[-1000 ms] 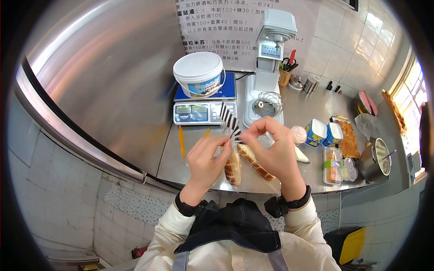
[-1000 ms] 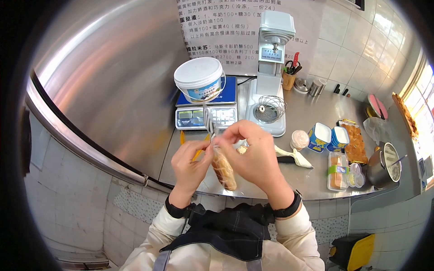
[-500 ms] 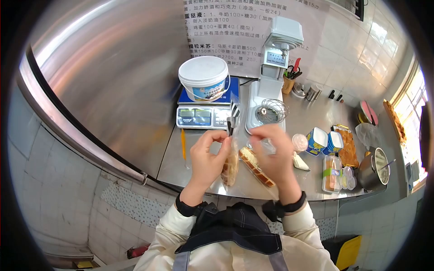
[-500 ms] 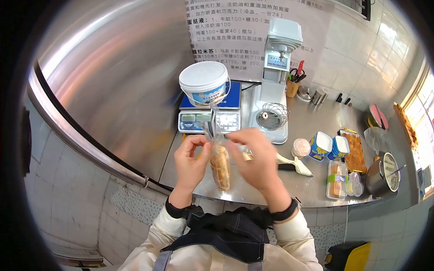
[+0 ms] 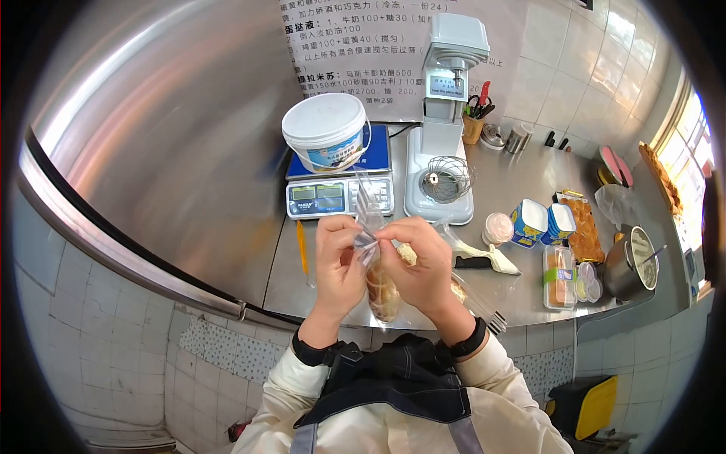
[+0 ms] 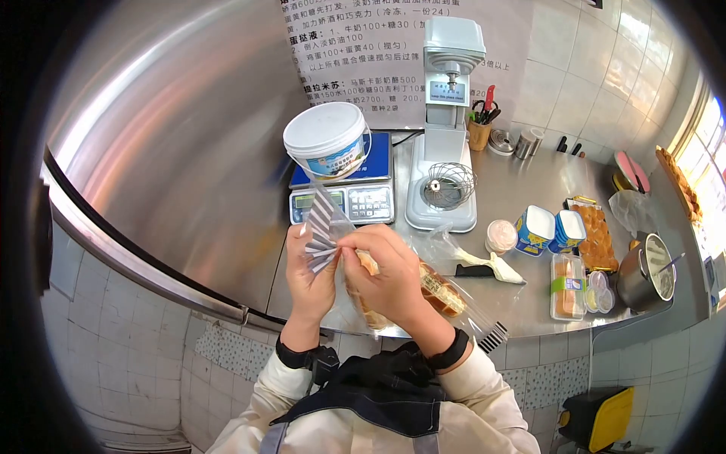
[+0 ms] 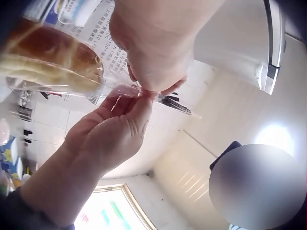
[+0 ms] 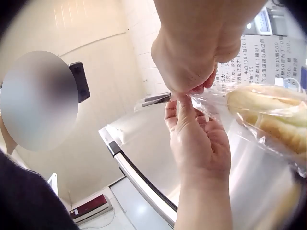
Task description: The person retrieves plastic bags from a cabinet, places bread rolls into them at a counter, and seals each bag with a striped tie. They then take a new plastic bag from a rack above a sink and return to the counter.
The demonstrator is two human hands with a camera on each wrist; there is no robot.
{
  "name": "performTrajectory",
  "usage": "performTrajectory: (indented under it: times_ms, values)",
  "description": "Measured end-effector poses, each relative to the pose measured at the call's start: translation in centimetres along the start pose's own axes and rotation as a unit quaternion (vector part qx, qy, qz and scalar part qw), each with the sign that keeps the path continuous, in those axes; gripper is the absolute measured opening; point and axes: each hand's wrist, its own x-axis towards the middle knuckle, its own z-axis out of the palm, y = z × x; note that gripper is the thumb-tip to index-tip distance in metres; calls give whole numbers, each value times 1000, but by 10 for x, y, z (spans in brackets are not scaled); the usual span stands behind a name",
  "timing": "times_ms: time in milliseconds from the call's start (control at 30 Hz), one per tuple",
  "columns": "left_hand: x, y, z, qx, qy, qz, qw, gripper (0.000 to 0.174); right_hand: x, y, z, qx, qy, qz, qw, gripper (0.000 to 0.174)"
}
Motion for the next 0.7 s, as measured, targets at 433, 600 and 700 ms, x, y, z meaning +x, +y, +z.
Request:
performTrajectory:
  times_ms: [433, 600, 700]
  values:
    - [-1, 6, -11, -7, -6, -40, 999, 10, -4, 5, 7, 59, 34, -23, 997, 25]
    - [4, 7, -12, -58, -57, 15, 997, 8, -9, 7, 6, 44, 30, -56, 997, 25]
    - [1, 10, -5, -40, -38, 42, 998, 8, -9, 2, 3, 50, 33, -39, 997, 22]
